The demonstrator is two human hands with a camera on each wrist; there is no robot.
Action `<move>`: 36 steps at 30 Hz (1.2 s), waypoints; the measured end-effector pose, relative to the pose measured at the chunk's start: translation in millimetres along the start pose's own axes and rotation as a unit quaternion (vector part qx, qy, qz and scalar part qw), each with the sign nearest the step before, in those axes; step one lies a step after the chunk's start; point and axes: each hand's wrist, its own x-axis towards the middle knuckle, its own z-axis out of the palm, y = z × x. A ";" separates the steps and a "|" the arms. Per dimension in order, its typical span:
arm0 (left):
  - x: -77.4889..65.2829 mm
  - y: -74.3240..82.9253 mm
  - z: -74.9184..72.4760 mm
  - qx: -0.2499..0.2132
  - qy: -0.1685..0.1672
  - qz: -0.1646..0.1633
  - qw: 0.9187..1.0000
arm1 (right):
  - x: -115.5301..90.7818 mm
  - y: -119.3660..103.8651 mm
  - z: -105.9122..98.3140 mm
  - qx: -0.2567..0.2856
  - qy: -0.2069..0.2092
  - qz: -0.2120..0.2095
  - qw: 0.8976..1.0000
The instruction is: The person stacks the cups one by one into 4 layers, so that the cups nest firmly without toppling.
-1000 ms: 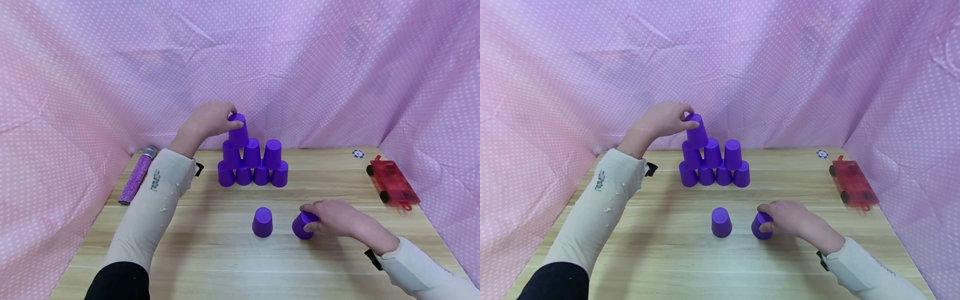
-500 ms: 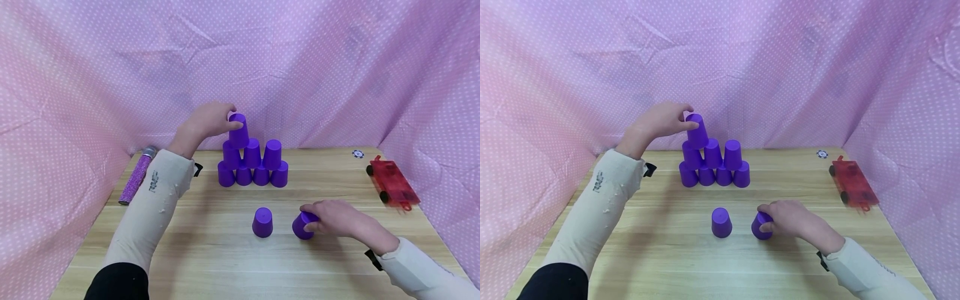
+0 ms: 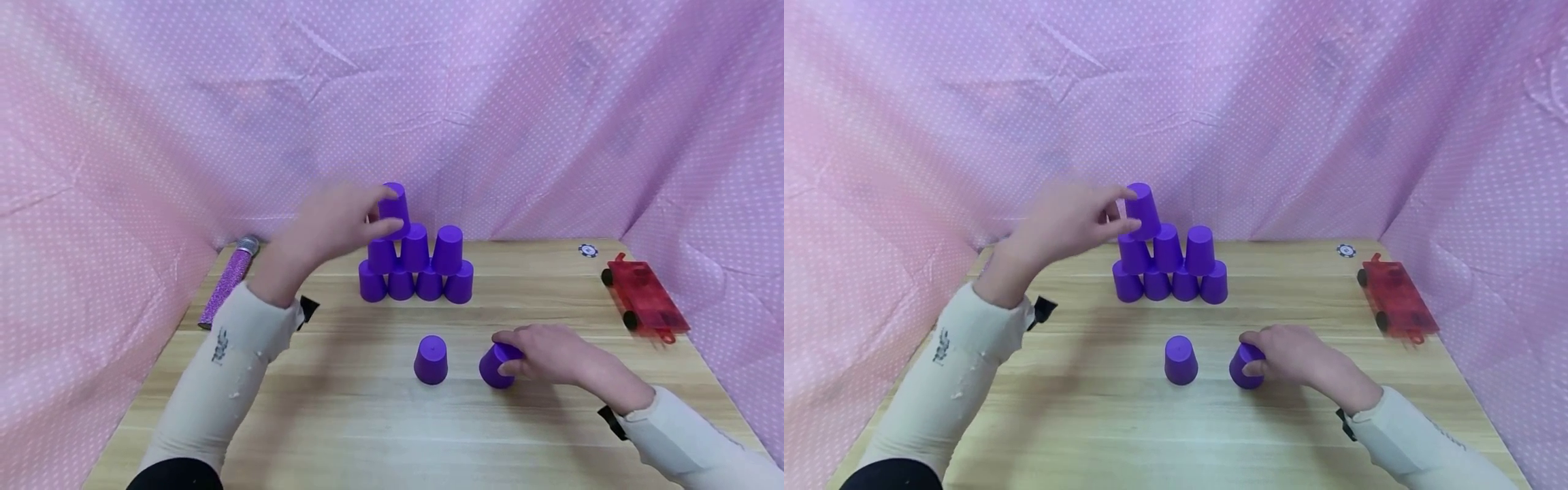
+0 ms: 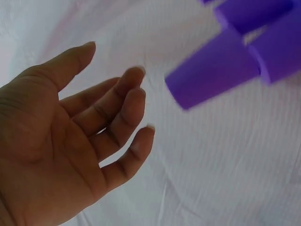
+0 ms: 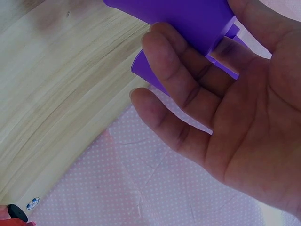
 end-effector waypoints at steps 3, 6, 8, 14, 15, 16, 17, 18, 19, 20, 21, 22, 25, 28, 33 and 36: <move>-11.1 12.0 21.3 -0.020 -0.023 0.041 0.999 | -1.0 2.2 -0.8 0.000 -0.003 0.003 1.000; -18.8 22.6 50.8 -0.039 -0.078 0.071 0.994 | -1.8 3.9 -1.4 0.003 -0.004 0.005 1.000; -23.3 28.9 70.3 -0.044 -0.120 0.079 0.989 | -1.6 4.0 -1.6 0.004 -0.005 0.005 1.000; -34.5 38.1 112.2 -0.053 -0.189 0.071 0.978 | 0.0 1.8 -1.5 0.006 -0.003 0.003 1.000; -35.7 39.5 116.7 -0.054 -0.193 0.073 0.977 | 0.0 1.7 -1.5 0.005 -0.002 0.002 1.000; -36.7 41.2 120.5 -0.055 -0.194 0.078 0.976 | -0.1 1.2 -1.6 0.004 -0.002 0.002 1.000; -37.7 43.2 123.6 -0.051 -0.194 0.083 0.976 | -0.2 0.8 -1.6 0.004 -0.001 0.002 1.000; -38.7 45.5 126.5 -0.042 -0.195 0.088 0.976 | -0.4 0.8 -1.8 0.003 -0.001 0.001 1.000; -39.7 47.8 128.8 -0.033 -0.193 0.095 0.976 | -0.7 0.8 -1.9 0.003 0.000 0.001 1.000; -40.7 49.9 131.0 -0.021 -0.191 0.101 0.976 | -0.9 0.8 -2.0 0.002 0.000 0.001 1.000; -41.7 51.7 133.0 -0.010 -0.188 0.105 0.977 | -1.1 1.1 -2.0 0.002 -0.001 0.000 1.000; -42.6 53.2 134.9 0.001 -0.184 0.108 0.977 | -1.3 1.0 -2.0 0.002 -0.001 0.001 1.000; -44.8 56.1 139.9 0.016 -0.177 0.109 0.978 | -1.6 1.3 -1.5 0.001 -0.001 0.000 1.000; -45.6 57.3 144.6 0.020 -0.174 0.112 0.978 | -1.8 1.7 -1.0 -0.001 -0.001 0.000 1.000; -45.5 58.3 150.0 0.042 -0.165 0.128 0.977 | -2.1 1.8 -0.8 -0.002 0.001 -0.002 1.000; -45.4 58.5 152.2 0.048 -0.158 0.132 0.977 | -2.3 2.1 -0.7 -0.002 0.004 -0.003 1.000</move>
